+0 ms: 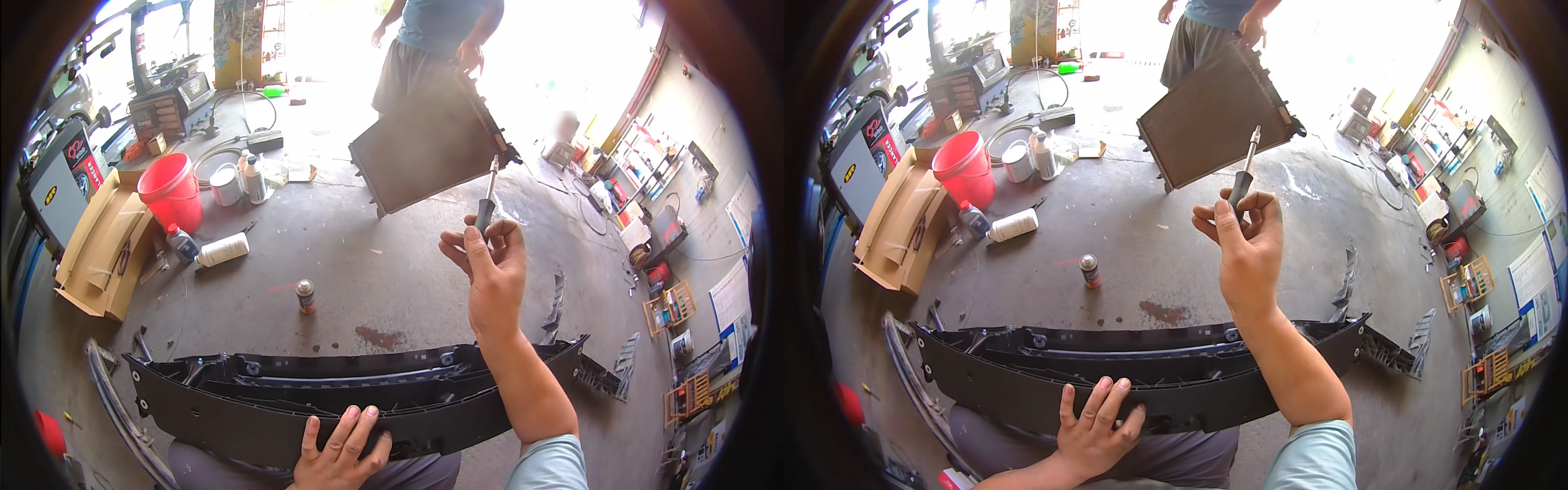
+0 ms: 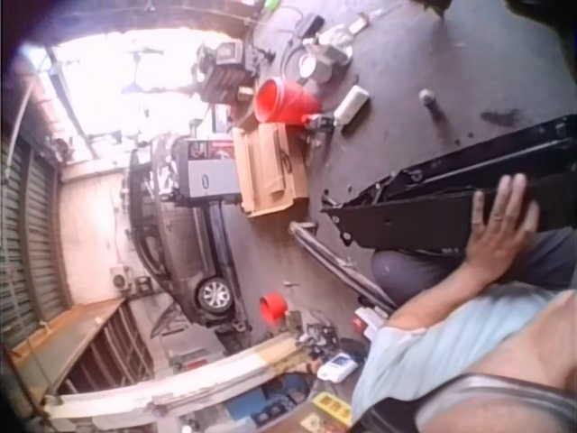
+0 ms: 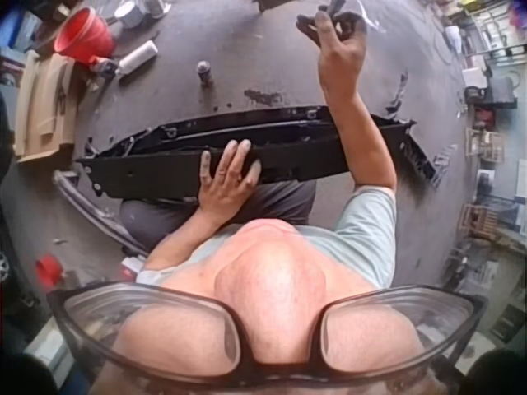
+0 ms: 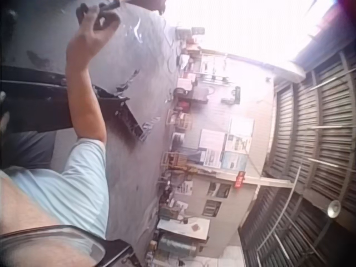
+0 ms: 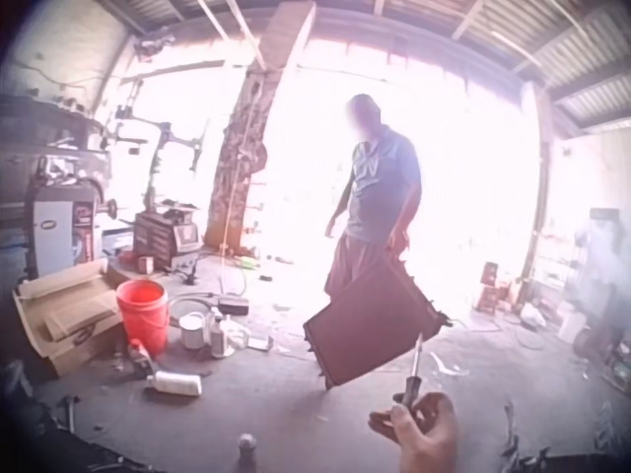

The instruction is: The person sits on the garage floor and uses a screwdriver to remove screws from a black plastic car bumper. They then detach a metal reinforcement bar from the bumper and set it aside.

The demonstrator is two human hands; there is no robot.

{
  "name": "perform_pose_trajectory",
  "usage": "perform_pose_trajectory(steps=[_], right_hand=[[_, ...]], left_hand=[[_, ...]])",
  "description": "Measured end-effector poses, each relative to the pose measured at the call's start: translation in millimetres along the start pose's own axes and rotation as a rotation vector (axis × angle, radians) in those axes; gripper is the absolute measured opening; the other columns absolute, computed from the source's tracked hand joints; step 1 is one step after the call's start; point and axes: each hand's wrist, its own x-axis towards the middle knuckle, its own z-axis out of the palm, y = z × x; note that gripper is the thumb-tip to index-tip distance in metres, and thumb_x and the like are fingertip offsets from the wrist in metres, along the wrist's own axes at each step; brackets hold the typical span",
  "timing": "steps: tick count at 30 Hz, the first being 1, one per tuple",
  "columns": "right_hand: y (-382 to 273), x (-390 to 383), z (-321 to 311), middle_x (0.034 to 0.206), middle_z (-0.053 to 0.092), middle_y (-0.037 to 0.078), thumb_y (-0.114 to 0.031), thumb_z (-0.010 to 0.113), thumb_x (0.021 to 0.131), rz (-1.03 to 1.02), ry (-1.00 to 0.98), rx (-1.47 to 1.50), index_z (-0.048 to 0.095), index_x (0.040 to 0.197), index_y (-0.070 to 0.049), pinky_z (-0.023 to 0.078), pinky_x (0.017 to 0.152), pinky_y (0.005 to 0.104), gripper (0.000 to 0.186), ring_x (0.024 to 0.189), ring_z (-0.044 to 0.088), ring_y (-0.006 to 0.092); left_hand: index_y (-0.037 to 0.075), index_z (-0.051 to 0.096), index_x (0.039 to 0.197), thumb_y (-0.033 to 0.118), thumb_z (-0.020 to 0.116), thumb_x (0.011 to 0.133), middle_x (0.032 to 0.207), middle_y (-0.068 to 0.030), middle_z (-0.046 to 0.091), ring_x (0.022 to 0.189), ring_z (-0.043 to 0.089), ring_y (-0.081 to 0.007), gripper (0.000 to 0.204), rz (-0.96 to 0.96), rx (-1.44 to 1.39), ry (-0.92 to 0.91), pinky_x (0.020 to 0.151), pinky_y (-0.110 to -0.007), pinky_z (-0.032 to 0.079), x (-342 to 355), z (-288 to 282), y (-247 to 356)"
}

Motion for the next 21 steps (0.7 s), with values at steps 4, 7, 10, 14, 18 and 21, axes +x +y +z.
perform_pose_trajectory(steps=[4,7,10,14,18,21], right_hand=[[-2,-2,-1,0.132,0.061,0.016,-0.004,0.067,0.113,0.009,-0.084,-0.052,0.045,0.130,-0.002,0.071,0.096,0.0401,0.028,0.104,0.081,0.0257],[-13,-7,2,0.125,0.069,0.014,-0.004,0.071,0.109,0.092,-0.287,-0.197,0.051,0.137,0.000,0.069,0.088,0.0356,0.035,0.097,0.080,0.0199],[-15,-12,0,0.112,0.077,0.010,-0.006,0.078,0.105,0.173,-0.498,-0.377,0.064,0.133,0.001,0.065,0.084,0.0308,0.032,0.093,0.077,0.0126],[-16,-24,5,0.099,0.079,0.007,-0.010,0.084,0.102,0.155,-0.619,-0.411,0.068,0.128,-0.001,0.061,0.080,0.0270,0.031,0.091,0.074,0.0074],[-13,-29,15,0.091,0.069,0.003,-0.017,0.080,0.108,0.261,-0.613,-0.383,0.053,0.146,-0.006,0.055,0.075,0.0280,0.048,0.082,0.065,0.0068],[-10,-33,17,0.087,0.059,0.001,-0.023,0.075,0.113,0.311,-0.644,-0.429,0.049,0.150,-0.007,0.050,0.072,0.0301,0.048,0.078,0.055,0.0078]], left_hand=[[0.030,0.061,0.124,0.030,0.078,0.097,0.152,-0.0025,0.068,0.149,0.061,-0.0251,0.032,0.000,-0.008,-0.001,0.136,-0.066,0.023,2,-2,0],[0.031,0.061,0.124,0.031,0.078,0.097,0.153,-0.0028,0.068,0.150,0.061,-0.0254,0.032,-0.003,-0.006,-0.001,0.136,-0.067,0.023,-2,1,-1],[0.031,0.061,0.125,0.031,0.077,0.097,0.154,-0.0033,0.067,0.150,0.060,-0.0262,0.032,-0.004,-0.009,-0.025,0.136,-0.067,0.023,-4,0,0],[0.031,0.063,0.124,0.032,0.078,0.097,0.154,-0.0041,0.067,0.150,0.060,-0.0268,0.032,0.012,-0.004,-0.039,0.136,-0.068,0.022,-6,2,0],[0.032,0.063,0.124,0.033,0.080,0.096,0.153,-0.0049,0.068,0.150,0.060,-0.0275,0.032,0.016,0.018,-0.032,0.136,-0.068,0.023,-10,3,-1],[0.028,0.063,0.131,0.037,0.078,0.098,0.161,-0.0106,0.063,0.154,0.058,-0.0313,0.037,0.048,-0.036,-0.047,0.134,-0.069,0.026,-9,1,-4]])
